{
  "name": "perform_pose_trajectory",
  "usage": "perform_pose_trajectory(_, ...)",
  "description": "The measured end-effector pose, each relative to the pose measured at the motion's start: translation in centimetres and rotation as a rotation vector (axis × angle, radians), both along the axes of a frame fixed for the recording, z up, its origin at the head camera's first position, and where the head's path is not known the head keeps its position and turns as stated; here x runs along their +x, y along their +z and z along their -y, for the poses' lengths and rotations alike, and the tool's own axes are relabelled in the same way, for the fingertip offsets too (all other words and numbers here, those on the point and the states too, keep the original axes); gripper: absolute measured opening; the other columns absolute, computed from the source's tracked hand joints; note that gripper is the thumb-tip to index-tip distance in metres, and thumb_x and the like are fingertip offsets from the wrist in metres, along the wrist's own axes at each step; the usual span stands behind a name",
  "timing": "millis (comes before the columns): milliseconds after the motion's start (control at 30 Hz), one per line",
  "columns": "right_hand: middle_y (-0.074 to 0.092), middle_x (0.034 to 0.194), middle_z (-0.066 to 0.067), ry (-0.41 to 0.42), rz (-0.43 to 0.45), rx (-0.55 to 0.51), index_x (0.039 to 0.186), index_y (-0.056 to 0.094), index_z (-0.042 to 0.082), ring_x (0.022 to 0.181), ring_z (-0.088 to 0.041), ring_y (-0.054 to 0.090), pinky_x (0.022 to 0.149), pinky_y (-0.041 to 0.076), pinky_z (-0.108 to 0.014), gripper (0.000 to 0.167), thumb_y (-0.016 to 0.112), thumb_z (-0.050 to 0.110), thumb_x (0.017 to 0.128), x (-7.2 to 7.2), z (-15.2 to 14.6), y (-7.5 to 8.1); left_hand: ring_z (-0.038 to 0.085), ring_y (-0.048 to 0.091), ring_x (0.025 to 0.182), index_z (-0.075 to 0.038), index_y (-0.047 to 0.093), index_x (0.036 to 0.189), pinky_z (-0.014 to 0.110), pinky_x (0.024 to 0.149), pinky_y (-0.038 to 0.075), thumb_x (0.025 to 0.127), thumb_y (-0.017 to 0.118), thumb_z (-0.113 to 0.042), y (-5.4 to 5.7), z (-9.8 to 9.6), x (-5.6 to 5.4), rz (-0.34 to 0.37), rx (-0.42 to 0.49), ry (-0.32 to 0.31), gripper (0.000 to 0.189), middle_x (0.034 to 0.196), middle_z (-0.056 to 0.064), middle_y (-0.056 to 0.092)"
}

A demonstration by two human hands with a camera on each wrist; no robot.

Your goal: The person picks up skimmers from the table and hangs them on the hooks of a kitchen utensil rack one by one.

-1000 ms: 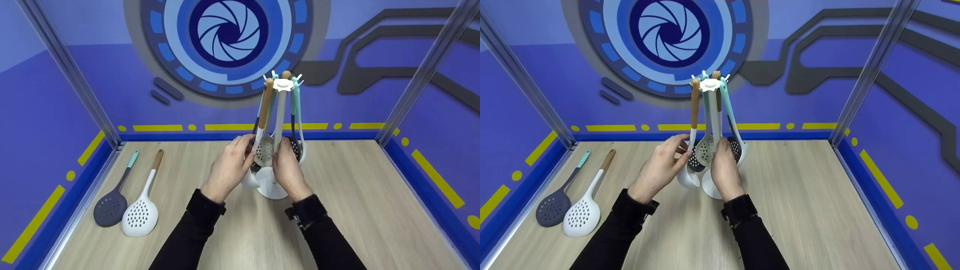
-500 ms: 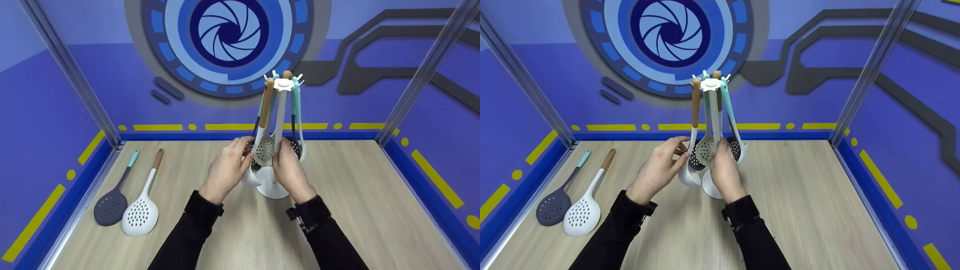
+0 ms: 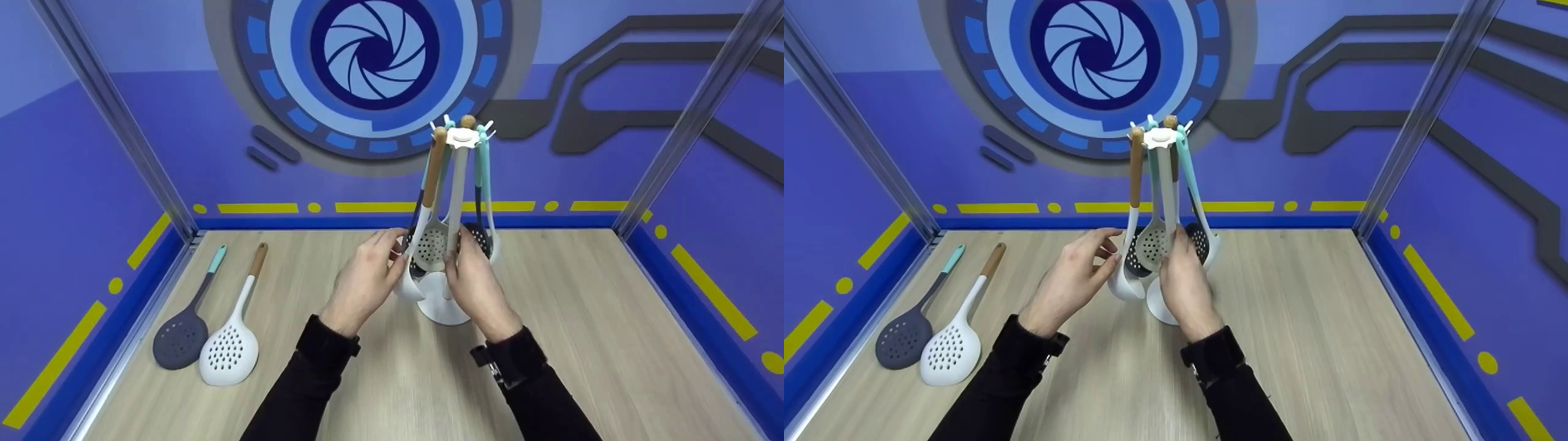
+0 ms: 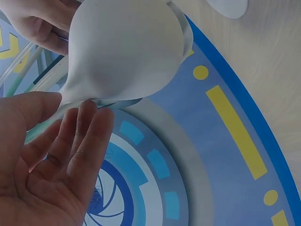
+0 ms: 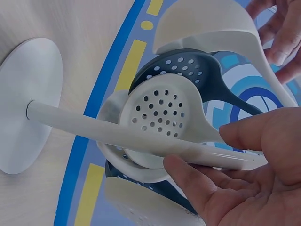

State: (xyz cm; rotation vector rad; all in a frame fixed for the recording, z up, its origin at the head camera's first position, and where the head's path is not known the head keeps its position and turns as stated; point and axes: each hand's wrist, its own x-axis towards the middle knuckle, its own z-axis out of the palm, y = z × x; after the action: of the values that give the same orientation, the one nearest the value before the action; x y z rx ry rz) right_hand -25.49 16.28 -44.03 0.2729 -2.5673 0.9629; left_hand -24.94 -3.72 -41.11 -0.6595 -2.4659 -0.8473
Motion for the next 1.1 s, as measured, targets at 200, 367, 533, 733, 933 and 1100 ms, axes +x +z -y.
perform_pose_trajectory(200, 0.046, 0.132, -0.021, 0.009, 0.0, -0.01, 0.145, 0.02, -0.002, 0.117, -0.03, 0.052, 0.095, 0.047, -0.039, 0.065, 0.054, 0.009, 0.091, 0.6, -0.1, 0.0, 0.008, 0.061, 0.087, -0.02, 0.055, 0.123, 0.02, 0.066, 0.05, 0.089, 0.06, -0.021, -0.4, 0.5, -0.1, 0.027, 0.009, 0.031, 0.034, 0.104, -0.002, 0.062)
perform_pose_trajectory(367, 0.041, 0.137, -0.021, 0.016, 0.031, -0.037, 0.147, 0.018, 0.002, 0.12, -0.029, 0.051, 0.095, 0.047, -0.038, 0.068, 0.055, 0.015, 0.091, 1.1, -0.2, 0.0, 0.007, 0.06, 0.087, -0.02, 0.057, 0.121, 0.022, 0.066, 0.05, 0.089, 0.06, -0.023, -0.8, 1.0, -0.2, 0.068, 0.019, 0.071, 0.032, 0.103, -0.003, 0.061)
perform_pose_trajectory(533, 0.04, 0.139, -0.02, 0.006, 0.027, -0.015, 0.146, 0.02, 0.003, 0.12, -0.027, 0.052, 0.094, 0.048, -0.038, 0.067, 0.055, 0.019, 0.092, 1.7, -0.2, 0.2, 0.007, 0.06, 0.087, -0.023, 0.056, 0.121, 0.021, 0.065, 0.049, 0.09, 0.059, -0.026, -1.2, 1.9, -0.4, 0.089, 0.016, 0.096, 0.031, 0.102, -0.003, 0.061)
perform_pose_trajectory(733, 0.043, 0.135, -0.018, 0.026, -0.053, 0.019, 0.143, 0.028, 0.002, 0.12, -0.029, 0.051, 0.095, 0.047, -0.039, 0.063, 0.058, 0.014, 0.089, 2.4, -0.3, 0.3, 0.013, 0.061, 0.09, -0.02, 0.056, 0.121, 0.024, 0.068, 0.051, 0.09, 0.059, -0.026, -1.6, 2.9, -0.6, 0.108, 0.022, 0.099, 0.032, 0.106, -0.003, 0.059)
perform_pose_trajectory(933, 0.043, 0.137, -0.01, 0.039, -0.099, 0.092, 0.141, 0.034, 0.006, 0.126, -0.022, 0.046, 0.101, 0.043, -0.038, 0.058, 0.057, 0.016, 0.089, 3.0, -0.3, 0.5, 0.011, 0.059, 0.091, -0.021, 0.057, 0.119, 0.025, 0.069, 0.051, 0.09, 0.059, -0.029, -2.0, 3.9, -0.9, 0.136, 0.013, 0.144, 0.031, 0.108, -0.004, 0.058)
perform_pose_trajectory(1100, 0.043, 0.137, -0.007, 0.055, -0.107, 0.129, 0.139, 0.037, 0.009, 0.125, -0.021, 0.047, 0.101, 0.043, -0.037, 0.055, 0.058, 0.019, 0.089, 3.5, -0.3, 0.6, 0.009, 0.058, 0.092, -0.022, 0.057, 0.118, 0.027, 0.071, 0.051, 0.09, 0.058, -0.031, -2.5, 4.8, -1.1, 0.138, -0.003, 0.169, 0.029, 0.108, -0.004, 0.059)
